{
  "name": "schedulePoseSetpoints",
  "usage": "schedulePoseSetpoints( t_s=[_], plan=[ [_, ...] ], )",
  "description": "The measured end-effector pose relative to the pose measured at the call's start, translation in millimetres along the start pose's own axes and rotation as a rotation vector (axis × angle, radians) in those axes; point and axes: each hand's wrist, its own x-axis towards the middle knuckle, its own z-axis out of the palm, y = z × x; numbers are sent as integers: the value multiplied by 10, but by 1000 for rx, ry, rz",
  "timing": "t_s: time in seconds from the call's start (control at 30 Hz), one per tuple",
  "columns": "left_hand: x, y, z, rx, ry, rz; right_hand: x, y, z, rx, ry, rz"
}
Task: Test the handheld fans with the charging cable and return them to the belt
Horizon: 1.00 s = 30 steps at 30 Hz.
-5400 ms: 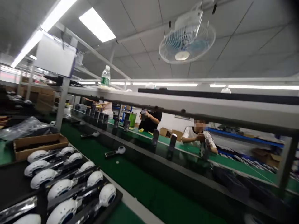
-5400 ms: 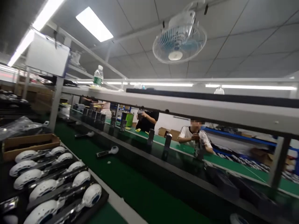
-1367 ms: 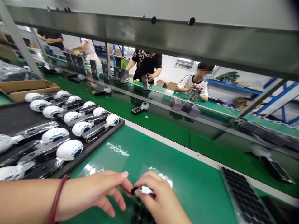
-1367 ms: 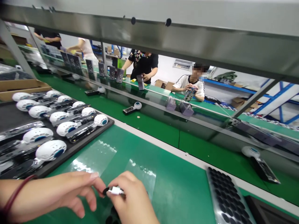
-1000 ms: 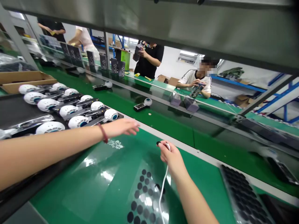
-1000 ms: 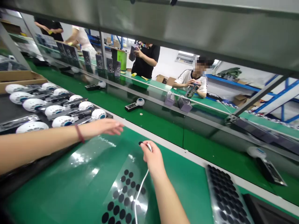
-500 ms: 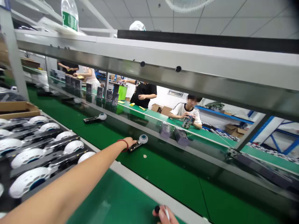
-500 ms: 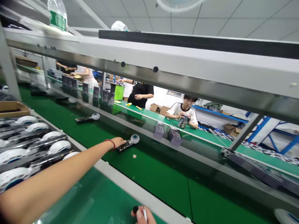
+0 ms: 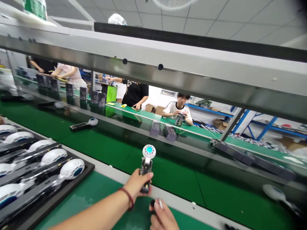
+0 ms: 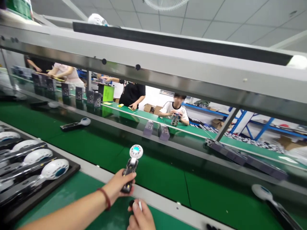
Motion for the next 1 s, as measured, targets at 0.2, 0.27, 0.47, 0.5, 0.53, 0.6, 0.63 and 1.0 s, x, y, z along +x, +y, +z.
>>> schedulePoseSetpoints(
  t_s=[0.2,0.27,0.47,0.5,0.53,0.6,0.63,1.0],
  plan=[
    [-685,-570,150,-62,-62,0,-206,-379,-11,-160,-2,-124],
    [-737,-681,150,-24,-77,59,-292,-490,49,-336,-3,-191],
    [-749,-748,148,98,-83,152,-461,-627,236,-833,6,-380],
    [-750,-741,146,96,-95,150,-465,-619,237,-883,10,-383],
    [-751,-735,143,91,-108,143,-465,-606,230,-925,15,-382],
    [-754,-731,136,80,-127,125,-456,-578,202,-987,15,-379],
    [-755,-732,133,75,-134,119,-450,-568,188,-1011,14,-377],
    [-770,-727,136,71,-130,70,-430,-540,170,-1211,-17,-350]
  ],
)
